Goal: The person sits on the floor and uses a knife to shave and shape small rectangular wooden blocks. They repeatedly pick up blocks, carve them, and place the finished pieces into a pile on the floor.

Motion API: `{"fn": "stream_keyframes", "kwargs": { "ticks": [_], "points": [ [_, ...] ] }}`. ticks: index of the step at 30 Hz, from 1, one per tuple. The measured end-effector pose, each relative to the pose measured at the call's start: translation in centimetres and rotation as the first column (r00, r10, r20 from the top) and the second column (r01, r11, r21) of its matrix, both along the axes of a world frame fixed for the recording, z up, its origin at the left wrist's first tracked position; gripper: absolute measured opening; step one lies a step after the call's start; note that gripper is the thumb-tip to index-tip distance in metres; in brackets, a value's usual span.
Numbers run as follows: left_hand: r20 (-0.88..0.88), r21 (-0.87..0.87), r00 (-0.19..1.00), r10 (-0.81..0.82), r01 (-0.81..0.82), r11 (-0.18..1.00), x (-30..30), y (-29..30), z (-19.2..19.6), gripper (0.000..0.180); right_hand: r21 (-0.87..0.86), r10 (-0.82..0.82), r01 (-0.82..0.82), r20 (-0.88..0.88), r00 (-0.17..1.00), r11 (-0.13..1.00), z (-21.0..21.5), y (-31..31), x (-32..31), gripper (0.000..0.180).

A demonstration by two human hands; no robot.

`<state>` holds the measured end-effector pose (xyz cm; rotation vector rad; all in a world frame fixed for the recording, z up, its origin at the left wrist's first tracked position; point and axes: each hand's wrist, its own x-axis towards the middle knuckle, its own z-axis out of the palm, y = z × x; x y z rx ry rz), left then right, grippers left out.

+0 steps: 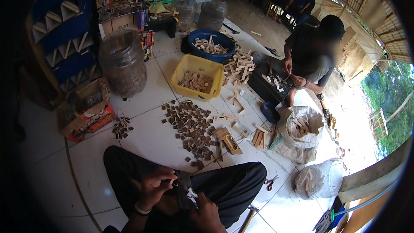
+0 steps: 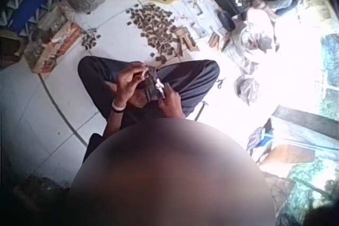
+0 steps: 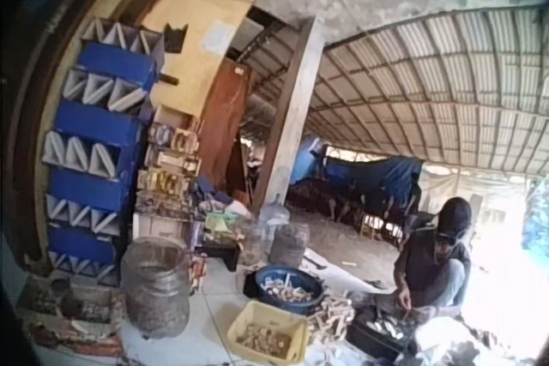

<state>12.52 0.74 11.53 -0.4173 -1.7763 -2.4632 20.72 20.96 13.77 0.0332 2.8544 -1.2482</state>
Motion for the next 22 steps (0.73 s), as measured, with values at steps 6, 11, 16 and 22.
{"fn": "stream_keyframes", "kwargs": {
  "ticks": [6, 11, 16, 22],
  "points": [
    [0.347, -0.065, 0.899, 0.267, -0.261, 0.963, -1.7, -1.4, -1.7, 0.031, -0.667, 0.153, 0.221, 0.454, 0.878, 0.711, -2.0, 3.1, -4.4, 0.036],
    [0.413, -0.168, 0.835, 0.364, -0.322, 0.931, -2.3, -5.1, -3.9, 0.036, -0.799, 0.16, 0.331, 0.462, 0.872, 0.502, -1.6, 6.7, -7.9, 0.046],
    [0.414, -0.234, 0.784, 0.463, -0.4, 0.886, -2.7, -8.1, -6.2, 0.03, -0.854, 0.292, 0.457, 0.516, 0.805, 0.249, -5.8, 9.8, -11.7, 0.058],
    [0.319, -0.355, 0.802, 0.505, -0.393, 0.848, -4.2, -11.5, -7.0, 0.028, -0.855, 0.217, 0.51, 0.518, 0.827, 0.094, -11.3, 10.3, -11.9, 0.056]
  ]
}}
